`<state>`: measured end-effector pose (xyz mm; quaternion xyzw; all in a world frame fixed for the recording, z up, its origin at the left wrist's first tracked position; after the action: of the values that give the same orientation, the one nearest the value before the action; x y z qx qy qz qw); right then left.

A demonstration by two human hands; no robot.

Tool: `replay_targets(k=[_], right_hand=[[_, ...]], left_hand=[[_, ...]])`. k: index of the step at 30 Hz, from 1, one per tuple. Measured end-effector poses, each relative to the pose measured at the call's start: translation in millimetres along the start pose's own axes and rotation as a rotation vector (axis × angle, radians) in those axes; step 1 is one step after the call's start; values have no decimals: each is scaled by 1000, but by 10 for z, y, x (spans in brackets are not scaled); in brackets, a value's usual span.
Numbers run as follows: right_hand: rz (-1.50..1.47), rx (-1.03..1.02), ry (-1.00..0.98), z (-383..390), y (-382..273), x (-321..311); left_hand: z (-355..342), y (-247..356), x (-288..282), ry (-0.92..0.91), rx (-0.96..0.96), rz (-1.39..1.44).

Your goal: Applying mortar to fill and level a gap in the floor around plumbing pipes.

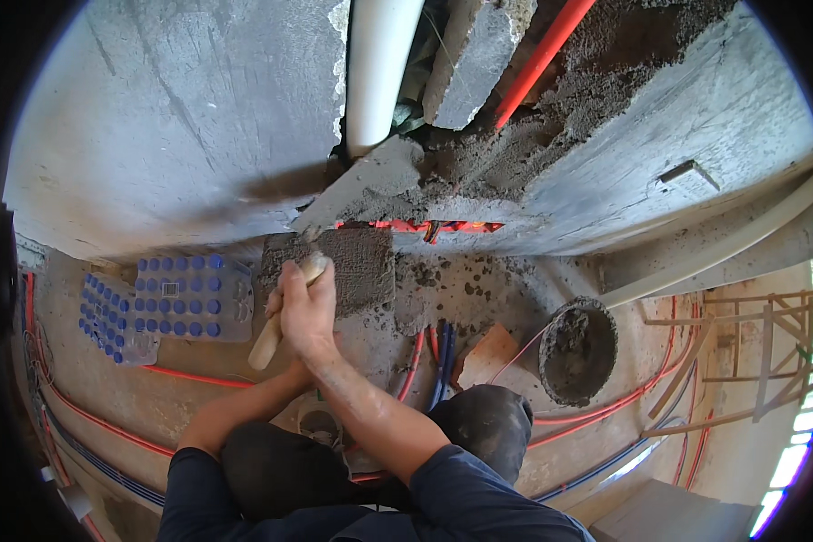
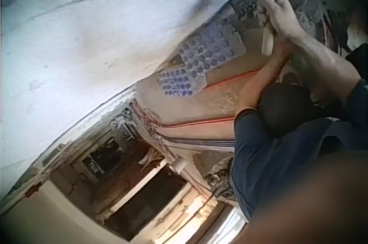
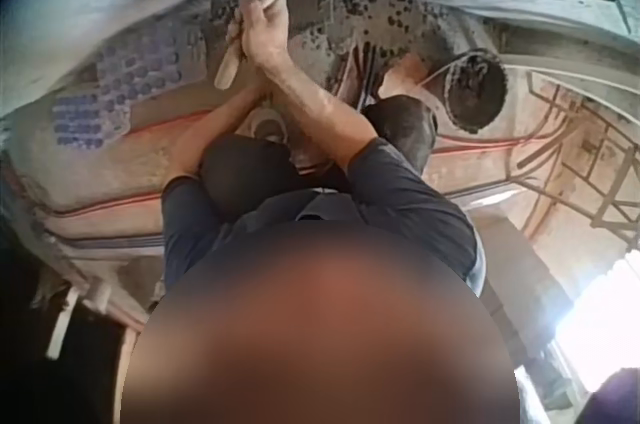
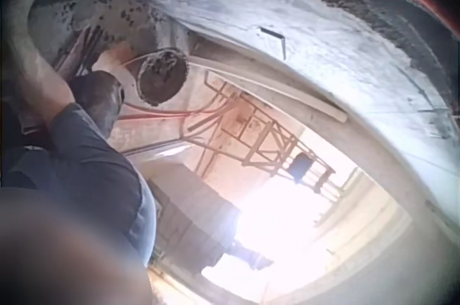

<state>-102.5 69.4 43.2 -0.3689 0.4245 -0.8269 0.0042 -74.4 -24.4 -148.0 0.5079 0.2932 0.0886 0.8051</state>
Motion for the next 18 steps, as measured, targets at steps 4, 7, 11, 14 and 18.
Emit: replay_targets(k=[4,7,11,14,18], right_hand=[[88,-38,-22,193,148,158],[101,-45,-35,206,300,143],[-180,-42,109,192,427,64],[-451,-17,190,-112,559,-6],[-508,53,122,-325,531,324]], left_hand=[[29,170,-56,-2,-48,42],[-2,199,4,-25,-102,81],[34,232,-82,-3,-158,142],[60,230,-156,23,-207,188],[37,251,-122,18,-260,257]])
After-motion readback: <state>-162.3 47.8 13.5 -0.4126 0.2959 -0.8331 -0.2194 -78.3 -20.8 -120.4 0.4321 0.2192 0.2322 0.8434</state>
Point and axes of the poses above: each hand's wrist, its own z-axis away from the middle knuckle, its own x-axis out of the palm, y = z × x, the point moved 5 cm from there along -z, towards the middle knuckle, and after that the axes turned 1 degree about z, right-handed, at the moved point
